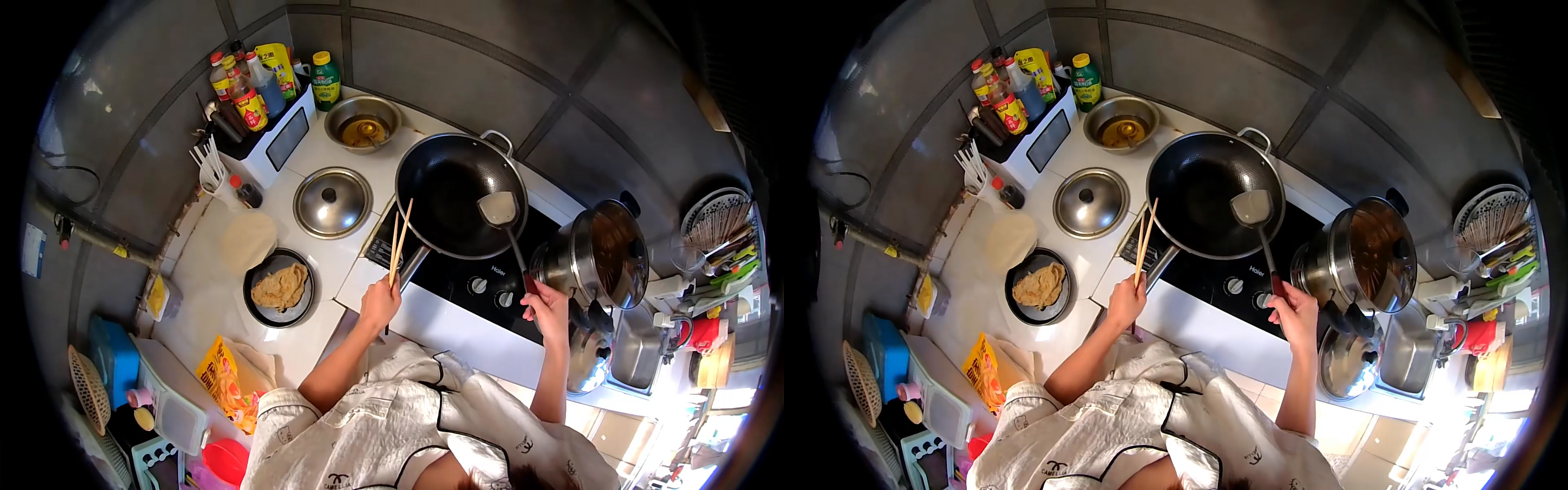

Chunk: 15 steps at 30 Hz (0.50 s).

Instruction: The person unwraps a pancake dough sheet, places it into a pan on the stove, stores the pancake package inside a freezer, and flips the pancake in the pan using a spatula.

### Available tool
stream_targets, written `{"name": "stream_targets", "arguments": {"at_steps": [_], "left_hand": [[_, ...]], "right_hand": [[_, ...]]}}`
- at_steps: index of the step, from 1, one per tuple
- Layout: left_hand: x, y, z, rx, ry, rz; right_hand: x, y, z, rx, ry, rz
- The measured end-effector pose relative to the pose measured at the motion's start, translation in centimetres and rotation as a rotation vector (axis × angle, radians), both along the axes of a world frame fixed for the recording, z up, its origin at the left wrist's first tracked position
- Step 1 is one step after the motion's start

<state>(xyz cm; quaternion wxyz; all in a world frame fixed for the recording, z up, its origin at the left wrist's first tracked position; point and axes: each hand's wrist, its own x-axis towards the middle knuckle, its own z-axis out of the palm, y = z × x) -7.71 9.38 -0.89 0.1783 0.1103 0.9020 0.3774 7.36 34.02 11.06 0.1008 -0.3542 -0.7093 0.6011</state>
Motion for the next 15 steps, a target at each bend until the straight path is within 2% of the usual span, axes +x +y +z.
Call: {"name": "stream_targets", "arguments": {"at_steps": [6, 10, 12, 13, 15], "left_hand": [[0.1, 0.4, 0.5, 0.014, -0.051, 0.030], [0.6, 0.4, 0.2, 0.168, -0.247, 0.098], [0.8, 0.5, 1.7, 0.243, -0.390, 0.136], [0.9, 0.5, 1.3, 0.233, -0.365, 0.127], [1.0, 0.3, 0.8, 0.212, -0.317, 0.117]], "right_hand": [[0.1, 0.1, 0.2, 0.004, -0.013, 0.023], [-0.6, -0.2, 0.1, -0.013, -0.022, 0.060], [-0.9, -0.6, -0.2, 0.120, -0.051, 0.112], [-1.2, -0.6, -0.5, 0.187, -0.065, 0.141], [-1.6, -1.0, -1.9, 0.488, 0.001, 0.159]]}}
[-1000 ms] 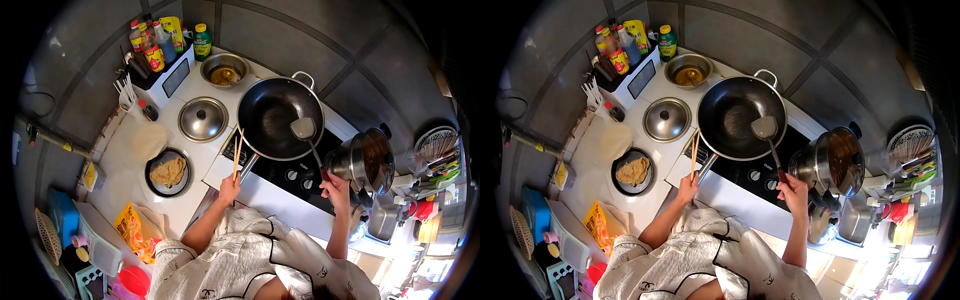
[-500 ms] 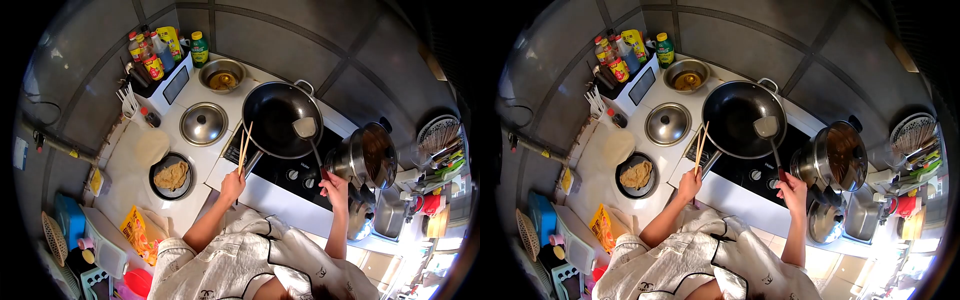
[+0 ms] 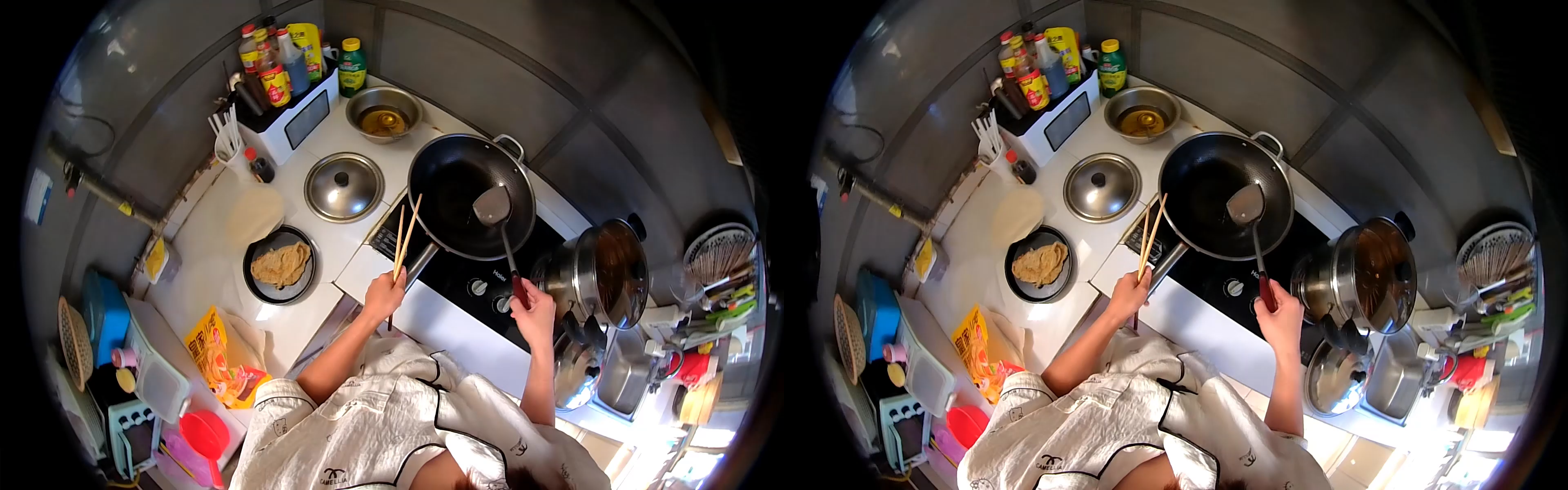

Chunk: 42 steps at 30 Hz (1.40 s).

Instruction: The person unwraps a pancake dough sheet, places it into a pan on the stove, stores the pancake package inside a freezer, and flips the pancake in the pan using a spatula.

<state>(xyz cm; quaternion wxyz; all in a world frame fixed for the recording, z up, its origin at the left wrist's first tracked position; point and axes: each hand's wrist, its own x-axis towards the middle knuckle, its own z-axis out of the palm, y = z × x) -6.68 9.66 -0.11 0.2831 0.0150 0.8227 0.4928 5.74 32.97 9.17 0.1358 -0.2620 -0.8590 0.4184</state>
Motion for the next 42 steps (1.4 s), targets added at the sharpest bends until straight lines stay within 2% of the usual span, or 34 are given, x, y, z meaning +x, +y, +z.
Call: {"name": "stream_targets", "arguments": {"at_steps": [1, 2, 3, 5, 7, 8, 11, 15, 16, 19, 20, 24, 30, 32, 33, 35, 37, 38, 41, 42], "left_hand": [[0.2, -0.1, 0.3, -0.002, 0.060, 0.035], [0.4, -0.2, 0.7, -0.006, 0.117, 0.072], [0.6, -0.3, 1.4, -0.010, 0.174, 0.111], [1.4, -0.4, 1.7, 0.153, 0.259, 0.227], [2.0, -0.3, 2.0, 0.338, 0.350, 0.340], [2.6, -0.5, 2.6, 0.446, 0.248, 0.356], [4.0, -1.5, 5.3, 0.508, 0.012, 0.404], [5.2, -2.3, 4.8, 0.503, -0.003, 0.377], [5.4, -2.0, 4.7, 0.487, 0.006, 0.388], [5.6, -1.2, 4.1, 0.460, -0.079, 0.279], [5.6, -0.9, 4.8, 0.475, -0.083, 0.244], [4.5, -0.2, 6.0, 0.548, -0.090, 0.119], [1.6, -1.1, 7.6, 0.584, -0.138, -0.074], [0.9, -0.3, 6.9, 0.535, 0.034, -0.060], [0.5, -0.3, 6.6, 0.499, 0.157, -0.050], [-0.7, -0.8, 6.3, 0.596, 0.029, 0.046], [-1.8, -2.3, 7.6, 0.688, -0.020, 0.092], [-2.1, -1.7, 6.2, 0.682, -0.097, 0.044], [-2.5, -1.4, 6.4, 0.591, 0.169, 0.107], [-3.0, -0.8, 5.4, 0.648, 0.090, 0.100]], "right_hand": [[-0.4, -0.4, -0.1, 0.147, 0.042, 0.023], [-0.3, -0.5, 0.5, 0.242, -0.122, 0.010], [-0.5, -0.2, 0.2, 0.344, -0.176, 0.063], [-0.5, 0.8, -1.6, 0.190, -0.160, 0.091], [-0.7, -0.2, -1.3, 0.202, -0.160, 0.080], [-0.7, -0.6, -1.2, 0.208, -0.160, 0.072], [-0.8, 0.0, -3.0, 0.423, -0.083, 0.128], [-1.1, -1.2, -3.6, 0.193, 0.107, 0.102], [-1.2, -1.1, -4.6, 0.043, 0.070, 0.061], [-1.9, -2.3, -3.2, -0.906, 0.075, -0.199], [-2.2, -3.4, -2.6, -0.975, 0.093, -0.228], [-2.9, -7.6, -1.5, -1.019, 0.103, -0.231], [-6.2, -13.7, -0.4, -0.936, 0.173, -0.213], [-7.4, -15.1, -2.6, -0.908, 0.230, -0.083], [-8.1, -15.6, -2.8, -0.884, 0.215, -0.097], [-9.3, -16.3, -1.5, -0.864, 0.124, -0.158], [-10.2, -17.3, -1.9, -0.837, 0.159, -0.170], [-10.4, -17.7, -2.3, -0.827, 0.172, -0.178], [-11.3, -18.5, -4.2, -0.870, 0.293, -0.193], [-11.7, -18.2, -4.0, -0.809, 0.237, -0.174]]}}
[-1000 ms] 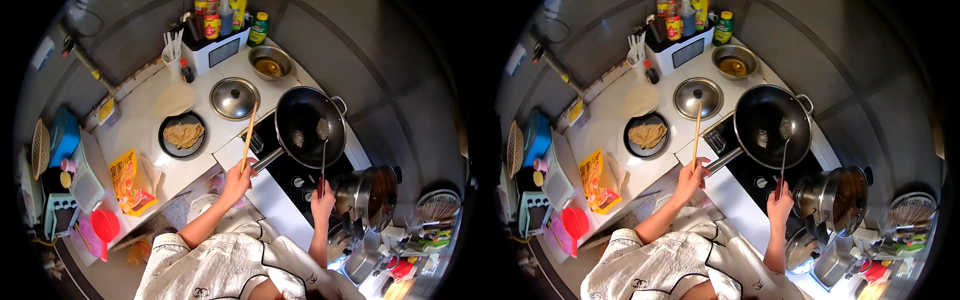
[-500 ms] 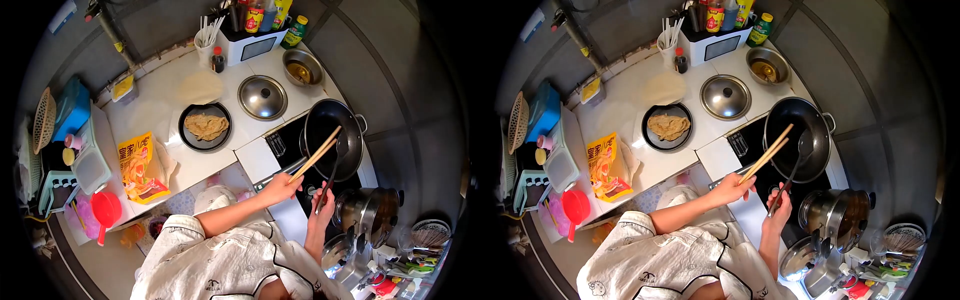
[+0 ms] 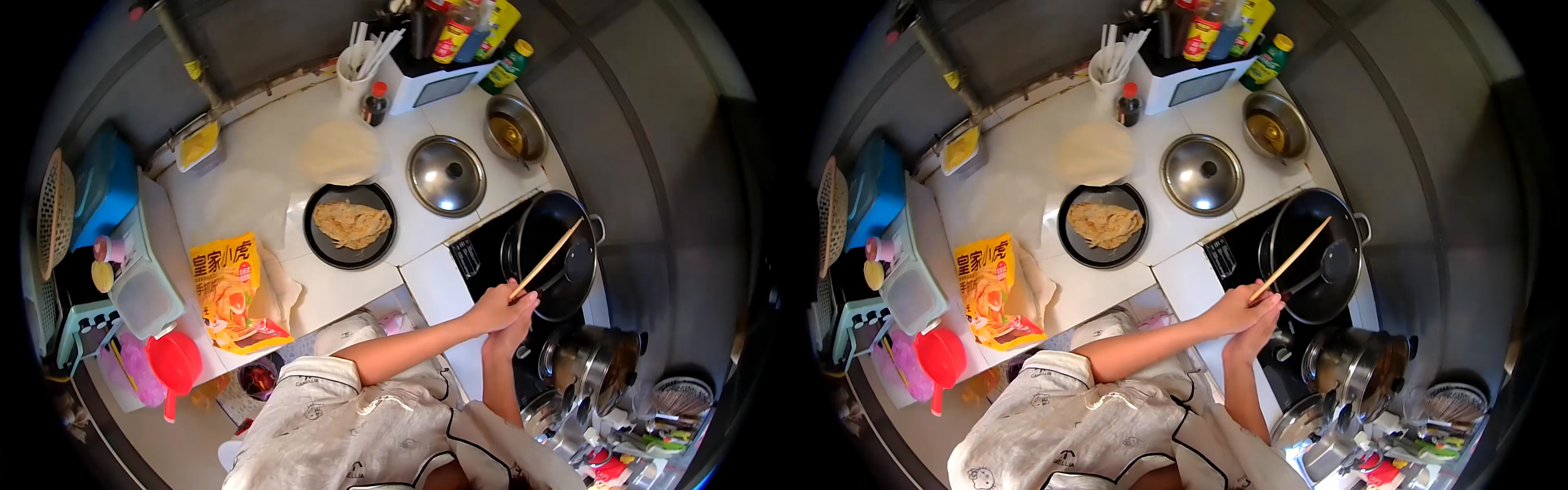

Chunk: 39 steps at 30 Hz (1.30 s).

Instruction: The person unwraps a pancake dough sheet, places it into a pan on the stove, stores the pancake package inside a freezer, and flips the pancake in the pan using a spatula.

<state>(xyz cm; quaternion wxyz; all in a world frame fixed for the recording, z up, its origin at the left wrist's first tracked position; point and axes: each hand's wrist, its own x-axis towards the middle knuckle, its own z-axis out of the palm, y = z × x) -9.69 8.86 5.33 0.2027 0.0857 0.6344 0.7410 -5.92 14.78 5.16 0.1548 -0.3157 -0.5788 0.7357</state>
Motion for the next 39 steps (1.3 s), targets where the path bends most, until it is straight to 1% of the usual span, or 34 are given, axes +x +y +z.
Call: {"name": "stream_targets", "arguments": {"at_steps": [1, 2, 3, 4, 5, 6, 7, 8, 9, 10, 11, 12, 13, 15, 16, 17, 19, 20, 21, 22, 23, 25, 26, 27, 29, 30, 31, 32, 34, 35, 36, 39], "left_hand": [[-0.5, 0.4, -0.8, 0.060, -0.068, -0.001], [-1.1, 0.6, -1.4, 0.065, -0.101, -0.043], [-1.6, 0.6, -1.8, 0.072, -0.135, -0.087], [-1.7, 0.7, -2.2, 0.014, -0.093, -0.025], [-1.9, 0.8, -2.6, -0.019, -0.082, -0.036], [-2.5, 0.5, -2.6, -0.025, -0.091, -0.101], [-2.6, 0.3, -2.6, -0.034, -0.108, -0.175], [-1.8, 2.1, -4.5, 0.086, -0.067, -0.047], [-1.6, 3.0, -5.8, 0.163, -0.006, -0.037], [-1.4, 4.0, -7.0, 0.242, 0.054, -0.031], [-1.2, 4.0, -7.3, 0.372, -0.072, -0.104], [-0.7, 4.0, -7.5, 0.532, -0.265, -0.188], [-0.2, 4.4, -7.9, 0.692, -0.468, -0.236], [0.6, 5.4, -9.7, 0.978, -0.730, -0.189], [0.1, 4.7, -9.9, 0.890, -0.586, -0.141], [-0.1, 4.0, -9.6, 0.798, -0.449, -0.100], [-1.9, 0.6, -6.3, 0.425, -0.363, -0.142], [-2.8, -1.2, -4.7, 0.245, -0.324, -0.175], [-4.0, -2.5, -3.3, 0.004, -0.309, -0.279], [-3.3, -0.8, -4.4, -0.006, -0.267, -0.128], [-3.6, -1.4, -4.1, 0.036, -0.237, -0.169], [-3.4, -0.6, -5.2, 0.062, -0.204, -0.169], [-3.6, -0.8, -4.9, 0.063, -0.233, -0.176], [-4.0, -1.8, -3.9, 0.057, -0.192, -0.150], [-4.6, -1.9, -3.9, 0.083, -0.226, -0.213], [-4.8, -1.4, -4.2, 0.145, -0.266, -0.189], [-4.9, -0.5, -5.0, 0.190, -0.174, -0.088], [-4.8, 1.9, -8.2, 0.234, -0.166, -0.069], [-7.4, -0.5, -5.7, 0.357, -0.325, -0.206], [-8.7, -2.4, -3.4, 0.351, -0.329, -0.167], [-9.7, -2.1, -3.6, 0.346, -0.270, -0.099], [-12.3, -1.2, -5.0, 0.265, -0.111, 0.102]], "right_hand": [[0.1, 0.9, -0.7, 0.035, -0.062, -0.025], [0.0, 1.7, -0.8, 0.116, -0.064, -0.079], [-0.4, 0.8, 0.6, 0.302, -0.021, -0.151], [-0.9, 0.0, 2.0, 0.494, 0.004, -0.235], [-1.5, -1.4, 4.1, 0.789, 0.085, -0.335], [-2.3, -3.2, 7.2, 0.827, 0.208, -0.165], [-3.4, -5.1, 9.7, 0.841, 0.232, 0.083], [-4.7, -6.2, 10.7, 0.763, 0.225, 0.321], [-6.6, -10.3, 13.7, 0.737, 0.188, 0.630], [-8.6, -9.7, 11.0, 0.570, 0.095, 0.776], [-11.0, -11.1, 9.2, 0.471, -0.014, 0.933], [-13.4, -12.2, 5.6, 0.552, 0.051, 1.067], [-15.7, -14.0, 2.6, 0.699, 0.045, 1.179], [-19.7, -16.2, -5.4, 0.898, -0.022, 1.249], [-20.9, -17.2, -8.7, 0.959, -0.059, 1.207], [-21.6, -18.2, -10.7, 1.019, -0.103, 1.157], [-21.0, -21.3, -10.8, 0.742, -0.058, 1.093], [-20.0, -22.5, -9.7, 0.730, -0.035, 1.146], [-19.2, -23.4, -7.9, 0.723, -0.011, 1.191], [-18.1, -23.9, -6.2, 0.708, 0.054, 1.226], [-17.1, -23.8, -4.2, 0.698, 0.125, 1.257], [-15.5, -22.8, 0.0, 0.828, 0.361, 1.209], [-14.8, -22.1, 2.4, 0.812, 0.386, 1.131], [-13.9, -21.1, 4.3, 0.797, 0.410, 1.052], [-12.0, -18.0, 6.4, 0.868, 0.317, 0.951], [-10.9, -16.3, 6.8, 0.860, 0.284, 0.863], [-9.7, -14.8, 7.1, 0.847, 0.254, 0.780], [-8.7, -13.6, 7.8, 0.841, 0.209, 0.710], [-6.8, -11.7, 8.7, 0.811, 0.109, 0.577], [-5.9, -11.0, 8.8, 0.787, 0.057, 0.510], [-4.9, -10.1, 8.3, 0.758, 0.038, 0.446], [-3.3, -8.2, 8.1, 0.690, -0.066, 0.449]]}}
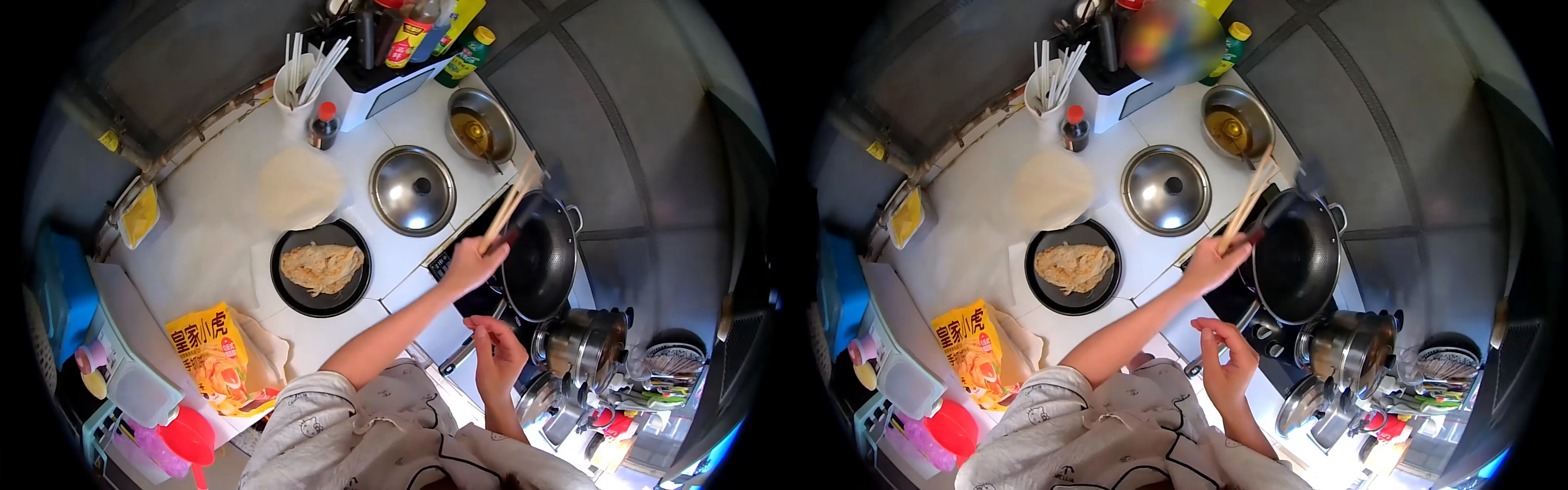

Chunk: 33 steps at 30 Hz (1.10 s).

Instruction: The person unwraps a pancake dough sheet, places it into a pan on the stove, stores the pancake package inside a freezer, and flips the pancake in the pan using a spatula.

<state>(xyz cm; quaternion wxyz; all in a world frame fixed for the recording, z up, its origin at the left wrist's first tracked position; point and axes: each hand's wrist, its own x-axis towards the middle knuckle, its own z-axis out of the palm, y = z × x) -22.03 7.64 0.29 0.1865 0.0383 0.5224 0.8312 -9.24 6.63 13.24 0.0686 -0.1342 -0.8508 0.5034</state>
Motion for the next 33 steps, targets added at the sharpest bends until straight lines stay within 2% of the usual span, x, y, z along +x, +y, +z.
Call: {"name": "stream_targets", "arguments": {"at_steps": [1, 2, 6, 7, 13, 17, 20, 25, 28, 30, 32, 33], "left_hand": [[-1.0, -0.6, 0.8, -0.009, 0.058, 0.119], [-2.3, -1.0, 0.3, -0.197, -0.004, 0.068], [-6.4, 0.3, -3.3, -0.241, -0.039, 0.266], [-7.3, -0.1, -2.7, -0.256, -0.141, 0.206], [-11.3, 2.9, -4.9, -0.318, -0.249, 0.267], [-12.0, 3.8, -4.2, -0.353, -0.276, 0.282], [-13.0, 5.1, -5.6, -0.369, -0.248, 0.309], [-12.8, 3.8, -2.9, -0.277, -0.276, 0.273], [-12.8, 3.7, -3.7, -0.290, -0.348, 0.295], [-13.1, 4.2, -6.1, -0.415, -0.213, 0.323], [-11.9, 0.7, -2.7, -0.313, -0.254, 0.230], [-11.7, 0.0, -3.2, -0.279, -0.252, 0.184]], "right_hand": [[0.4, 0.5, -0.1, 0.015, -0.019, -0.012], [0.8, 0.9, -0.2, 0.024, -0.020, -0.014], [2.3, 2.0, -0.9, 0.050, -0.038, -0.026], [2.6, 2.1, -1.1, 0.045, -0.048, -0.031], [3.4, 2.8, -2.0, 0.106, -0.057, -0.024], [3.7, 3.2, -2.4, 0.124, -0.071, -0.026], [3.6, 3.3, -2.6, 0.132, -0.087, -0.035], [2.8, 3.1, -3.3, 0.131, -0.083, -0.021], [1.5, 2.5, -3.8, 0.093, -0.101, 0.002], [0.0, 1.9, -4.2, 0.074, -0.127, 0.034], [-1.6, 1.2, -4.7, 0.016, -0.114, 0.047], [-2.3, 0.9, -5.1, -0.029, -0.098, 0.062]]}}
